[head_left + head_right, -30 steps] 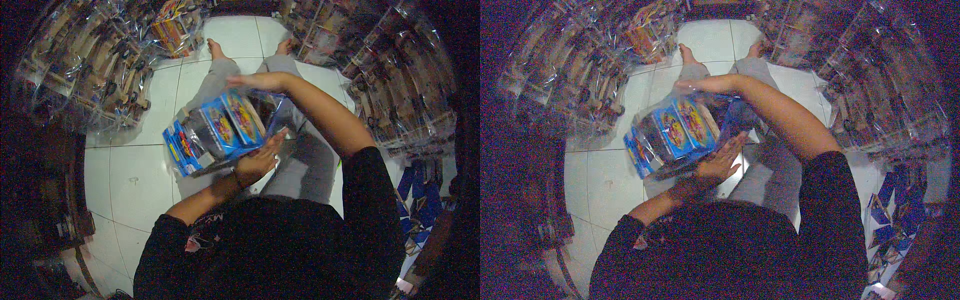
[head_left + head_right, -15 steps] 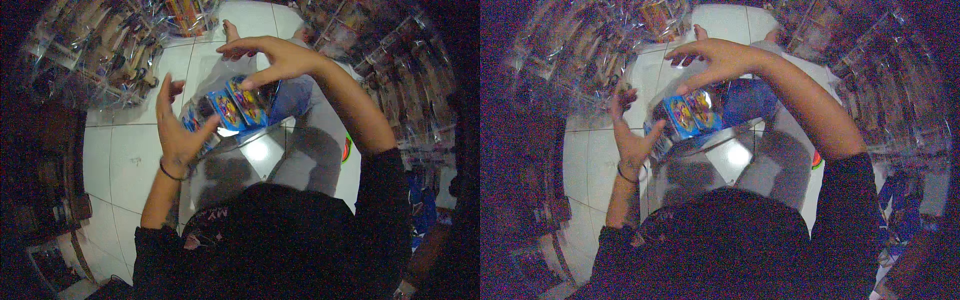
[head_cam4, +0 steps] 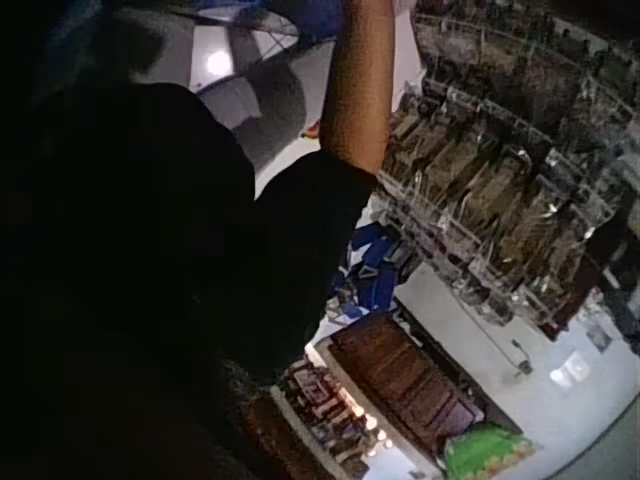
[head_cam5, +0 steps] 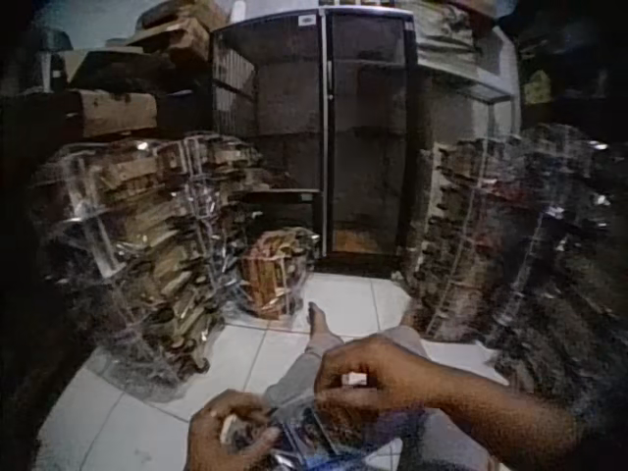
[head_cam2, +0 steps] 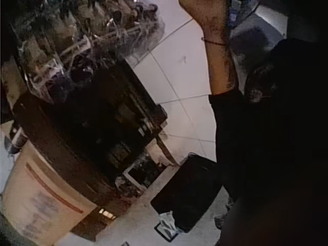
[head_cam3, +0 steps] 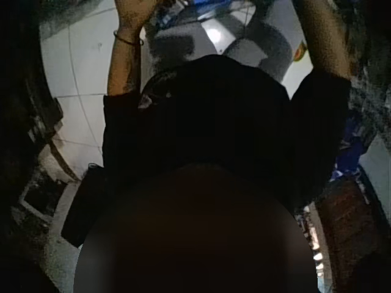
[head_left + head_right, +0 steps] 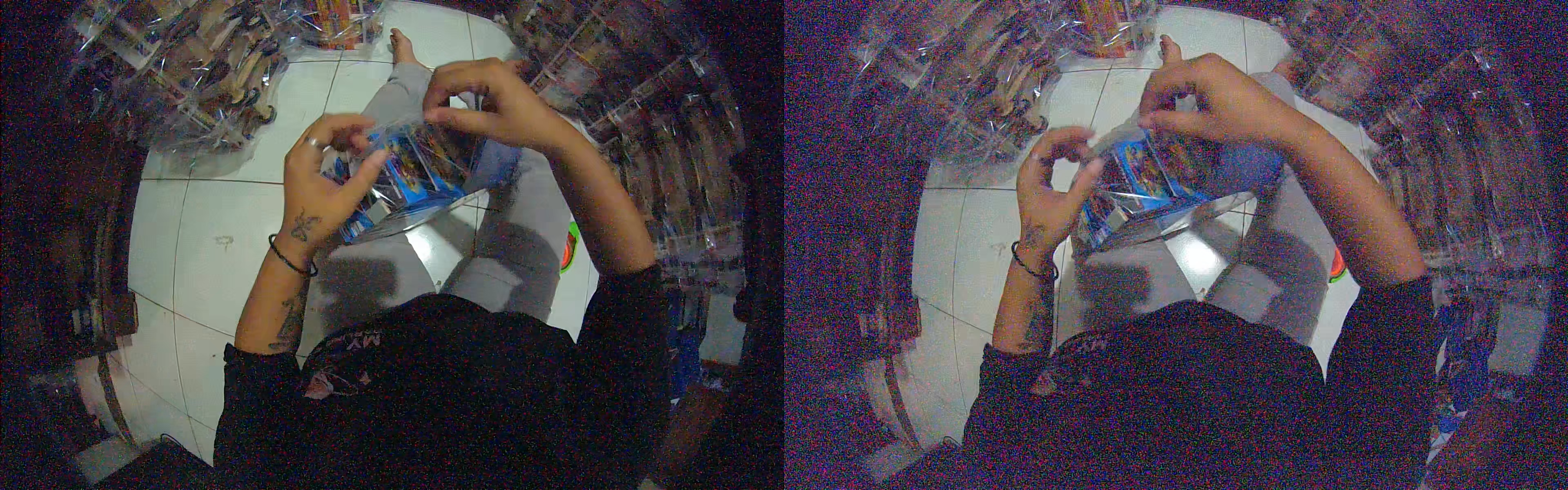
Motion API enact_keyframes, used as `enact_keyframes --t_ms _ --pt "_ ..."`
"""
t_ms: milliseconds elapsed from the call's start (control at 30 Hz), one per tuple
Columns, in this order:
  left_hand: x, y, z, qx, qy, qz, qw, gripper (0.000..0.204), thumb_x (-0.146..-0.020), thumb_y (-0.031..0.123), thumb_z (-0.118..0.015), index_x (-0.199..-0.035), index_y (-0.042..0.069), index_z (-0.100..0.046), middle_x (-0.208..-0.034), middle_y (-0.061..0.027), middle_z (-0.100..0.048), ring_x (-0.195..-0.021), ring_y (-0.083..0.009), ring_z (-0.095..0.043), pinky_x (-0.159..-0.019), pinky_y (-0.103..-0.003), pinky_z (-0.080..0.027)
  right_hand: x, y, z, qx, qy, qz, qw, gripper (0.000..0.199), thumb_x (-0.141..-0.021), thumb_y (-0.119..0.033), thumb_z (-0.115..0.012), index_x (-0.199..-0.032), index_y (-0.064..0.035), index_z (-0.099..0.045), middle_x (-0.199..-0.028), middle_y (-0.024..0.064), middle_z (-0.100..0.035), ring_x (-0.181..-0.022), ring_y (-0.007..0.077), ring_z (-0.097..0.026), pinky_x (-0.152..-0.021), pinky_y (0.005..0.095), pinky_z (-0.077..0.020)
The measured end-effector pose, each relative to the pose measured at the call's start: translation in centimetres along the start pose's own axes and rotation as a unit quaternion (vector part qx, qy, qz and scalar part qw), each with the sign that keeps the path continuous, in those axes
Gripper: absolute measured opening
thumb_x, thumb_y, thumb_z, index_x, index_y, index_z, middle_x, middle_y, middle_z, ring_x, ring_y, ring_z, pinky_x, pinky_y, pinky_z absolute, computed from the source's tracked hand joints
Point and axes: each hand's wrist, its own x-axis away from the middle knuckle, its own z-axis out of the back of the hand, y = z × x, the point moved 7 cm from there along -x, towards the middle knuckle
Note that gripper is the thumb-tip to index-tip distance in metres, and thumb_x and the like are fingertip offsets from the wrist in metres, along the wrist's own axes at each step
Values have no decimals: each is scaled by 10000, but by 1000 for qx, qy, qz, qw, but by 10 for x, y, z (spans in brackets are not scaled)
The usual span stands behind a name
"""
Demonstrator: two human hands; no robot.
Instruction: The person sits on the floor and wraps wooden toy vehicles in clear plastic bags using a tape dispenser. They place the toys into bags, seal the edges with tape, and set the finished packages aside.
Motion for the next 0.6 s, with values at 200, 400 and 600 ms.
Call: enact_keyframes --t_ms 200,400,600 --pt "-18 -11 -19 115 -35 112 986 164 -889 153 -603 -879 2 -666 -776 -34 -626 -745 -91 -554 -704 -237 -442 -2 -15 20 105 172 36 979 261 -751 -133 -721 -967 -25 -621 -945 82 -621 -879 204 -586 -794 314 -455" --pt "-20 -23 -21 148 -38 133 979 191 -894 188 -599 -879 3 -641 -780 -38 -624 -744 -95 -561 -710 -240 -447 -14 -38 -4 292 29 163 942 308 -696 -156 -735 -977 -82 -636 -980 95 -613 -896 264 -579 -839 379 -426" --pt "-31 -14 -20 69 -87 16 994 181 -840 170 -654 -918 9 -624 -879 -60 -631 -843 -143 -589 -793 -278 -457 -27 -12 1 97 -37 80 991 137 -792 -143 -678 -812 -25 -610 -845 95 -605 -785 238 -569 -742 357 -414"
